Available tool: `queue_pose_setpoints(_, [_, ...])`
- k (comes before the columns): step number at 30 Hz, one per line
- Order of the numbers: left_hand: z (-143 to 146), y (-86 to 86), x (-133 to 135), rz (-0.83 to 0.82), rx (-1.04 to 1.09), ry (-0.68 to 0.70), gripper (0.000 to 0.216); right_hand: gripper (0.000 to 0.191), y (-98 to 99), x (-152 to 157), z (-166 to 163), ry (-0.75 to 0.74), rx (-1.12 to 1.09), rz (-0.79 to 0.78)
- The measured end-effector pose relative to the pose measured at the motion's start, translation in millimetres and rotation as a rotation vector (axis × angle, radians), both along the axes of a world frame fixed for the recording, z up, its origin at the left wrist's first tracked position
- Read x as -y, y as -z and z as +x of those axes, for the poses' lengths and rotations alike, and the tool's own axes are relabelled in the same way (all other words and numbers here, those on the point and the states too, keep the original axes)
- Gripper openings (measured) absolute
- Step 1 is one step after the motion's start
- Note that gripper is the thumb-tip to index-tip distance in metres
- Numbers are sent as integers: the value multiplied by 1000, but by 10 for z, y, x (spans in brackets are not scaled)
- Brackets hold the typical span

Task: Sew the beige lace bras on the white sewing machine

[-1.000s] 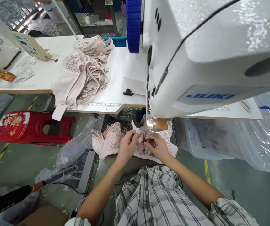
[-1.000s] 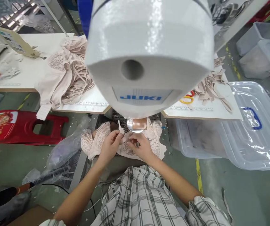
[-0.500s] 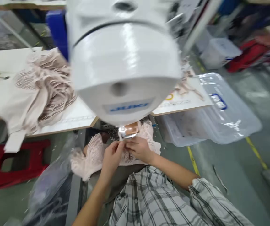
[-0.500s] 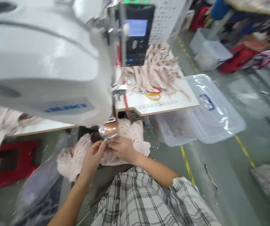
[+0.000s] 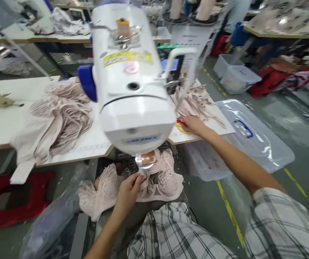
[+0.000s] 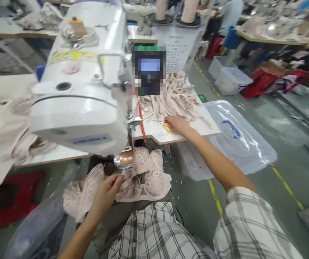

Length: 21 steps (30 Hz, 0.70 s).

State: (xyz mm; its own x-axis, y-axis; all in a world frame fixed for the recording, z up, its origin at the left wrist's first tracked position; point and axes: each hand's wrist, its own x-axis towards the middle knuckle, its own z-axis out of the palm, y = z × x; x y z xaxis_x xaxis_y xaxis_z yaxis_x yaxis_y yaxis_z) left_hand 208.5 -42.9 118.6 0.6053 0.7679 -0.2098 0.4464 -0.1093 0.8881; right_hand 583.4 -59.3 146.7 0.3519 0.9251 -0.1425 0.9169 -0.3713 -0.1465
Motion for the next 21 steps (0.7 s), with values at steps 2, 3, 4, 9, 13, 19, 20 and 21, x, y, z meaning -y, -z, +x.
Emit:
queue_pose_setpoints(2, [-26, -29, -17, -112, 40, -17, 35, 35, 10, 199, -116, -40, 16, -39])
queue_pose_setpoints(3, [-39, -33, -25, -188, 64, -33, 35, 34, 22, 329, -175, -38, 46, -39])
queue_pose_setpoints(4, [-49, -30, -31, -275, 95, -55, 36, 35, 34, 473, -236, -7, 69, -4])
queue_pose_setpoints(9, [-68, 5, -40, -593, 300, -201, 42, 39, 19, 1199, -734, 149, -144, 155])
queue_pose_setpoints(13, [-77, -41, -41, -594, 287, -148, 41, 35, 10, 1451, -1367, -83, -401, 184])
queue_pose_setpoints(19, [-33, -156, 14, -524, 190, -81, 35, 31, 221, 1258, -1959, -286, -399, 385])
queue_pose_setpoints(20, [-25, -168, 23, -491, 173, -73, 33, 31, 253, 1207, -1989, -296, -404, 393])
queue_pose_setpoints(21, [-21, -176, 29, -445, 156, -68, 31, 30, 277, 1161, -2004, -301, -414, 392])
